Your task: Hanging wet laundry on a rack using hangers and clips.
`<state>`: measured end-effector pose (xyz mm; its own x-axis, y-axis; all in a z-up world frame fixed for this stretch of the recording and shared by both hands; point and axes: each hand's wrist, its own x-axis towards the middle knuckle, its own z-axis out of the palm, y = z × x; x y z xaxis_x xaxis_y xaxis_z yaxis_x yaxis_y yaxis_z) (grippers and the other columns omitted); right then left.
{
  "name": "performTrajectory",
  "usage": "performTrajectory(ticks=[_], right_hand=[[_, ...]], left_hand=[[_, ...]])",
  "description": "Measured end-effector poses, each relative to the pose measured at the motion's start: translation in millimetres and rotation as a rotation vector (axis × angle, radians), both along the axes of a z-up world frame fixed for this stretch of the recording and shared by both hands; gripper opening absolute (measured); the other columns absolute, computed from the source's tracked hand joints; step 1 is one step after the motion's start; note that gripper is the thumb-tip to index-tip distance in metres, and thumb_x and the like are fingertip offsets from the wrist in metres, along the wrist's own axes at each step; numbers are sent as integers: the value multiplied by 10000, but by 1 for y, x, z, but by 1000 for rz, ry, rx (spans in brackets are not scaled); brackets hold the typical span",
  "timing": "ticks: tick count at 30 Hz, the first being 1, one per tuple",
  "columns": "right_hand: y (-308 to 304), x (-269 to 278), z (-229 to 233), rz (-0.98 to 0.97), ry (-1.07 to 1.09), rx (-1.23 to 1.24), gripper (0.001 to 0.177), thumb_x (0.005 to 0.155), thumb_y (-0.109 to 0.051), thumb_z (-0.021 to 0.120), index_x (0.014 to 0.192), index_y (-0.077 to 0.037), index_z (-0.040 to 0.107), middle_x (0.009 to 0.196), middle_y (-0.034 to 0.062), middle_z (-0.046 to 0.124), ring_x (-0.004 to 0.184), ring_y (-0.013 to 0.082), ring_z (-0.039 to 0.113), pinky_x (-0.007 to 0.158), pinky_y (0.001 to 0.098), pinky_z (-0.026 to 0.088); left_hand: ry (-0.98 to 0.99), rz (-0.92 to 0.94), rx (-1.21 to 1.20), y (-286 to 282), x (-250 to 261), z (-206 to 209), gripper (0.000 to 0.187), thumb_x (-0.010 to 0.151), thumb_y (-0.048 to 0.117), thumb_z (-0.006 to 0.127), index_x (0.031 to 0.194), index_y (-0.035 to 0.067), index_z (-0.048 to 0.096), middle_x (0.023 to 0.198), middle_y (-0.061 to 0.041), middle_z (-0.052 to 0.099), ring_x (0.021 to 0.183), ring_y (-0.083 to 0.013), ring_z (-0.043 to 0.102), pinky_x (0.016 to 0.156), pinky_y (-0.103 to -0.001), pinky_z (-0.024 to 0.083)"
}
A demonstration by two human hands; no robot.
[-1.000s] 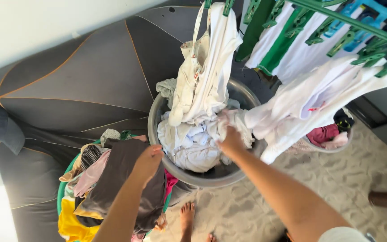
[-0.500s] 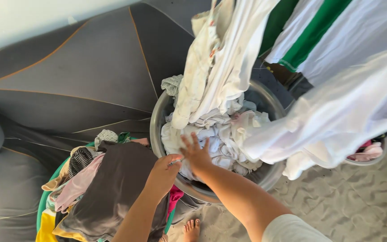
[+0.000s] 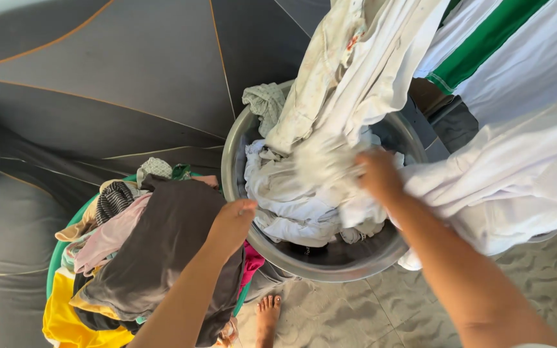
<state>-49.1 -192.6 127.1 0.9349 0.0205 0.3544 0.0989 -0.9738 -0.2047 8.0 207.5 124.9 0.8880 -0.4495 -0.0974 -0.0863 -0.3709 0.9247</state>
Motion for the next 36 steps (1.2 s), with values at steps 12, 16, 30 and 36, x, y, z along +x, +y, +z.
performTrajectory(ticks=[12,16,30,36], right_hand=[[-54,-45,-55,-563,286,137,494,735,-244,823,1183,-125,652,1287,267,574,1170,472,584,1017,525,488],[-18,-47,-33,-464,67,10,549,682,-157,830,1197,-114,645,1535,325,290,1347,570,326,1100,586,322],[90,-53,68,-195,187,961,529,859,-175,683,1349,-97,501,1227,123,665,1120,265,643,982,387,512],[0,-81,66,-437,-202,1090,618,894,-151,628,1452,-89,369,1387,129,548,1221,232,580,1039,375,479]], left_hand=[[-422,-620,952,-75,-24,-84,281,946,240,557,1100,147,773,1214,-119,682,1165,-315,615,950,-539,481],[-493,-546,1037,-95,-18,-155,318,816,265,569,1035,198,789,1287,-113,642,1203,-349,584,1026,-645,383],[-13,-466,-365,-159,-3,105,252,993,230,574,1058,56,744,952,-47,760,880,-140,681,814,-279,537],[-24,-130,-133,-128,43,-31,485,969,292,698,1370,36,604,1350,-163,650,1198,-266,639,983,-367,506]])
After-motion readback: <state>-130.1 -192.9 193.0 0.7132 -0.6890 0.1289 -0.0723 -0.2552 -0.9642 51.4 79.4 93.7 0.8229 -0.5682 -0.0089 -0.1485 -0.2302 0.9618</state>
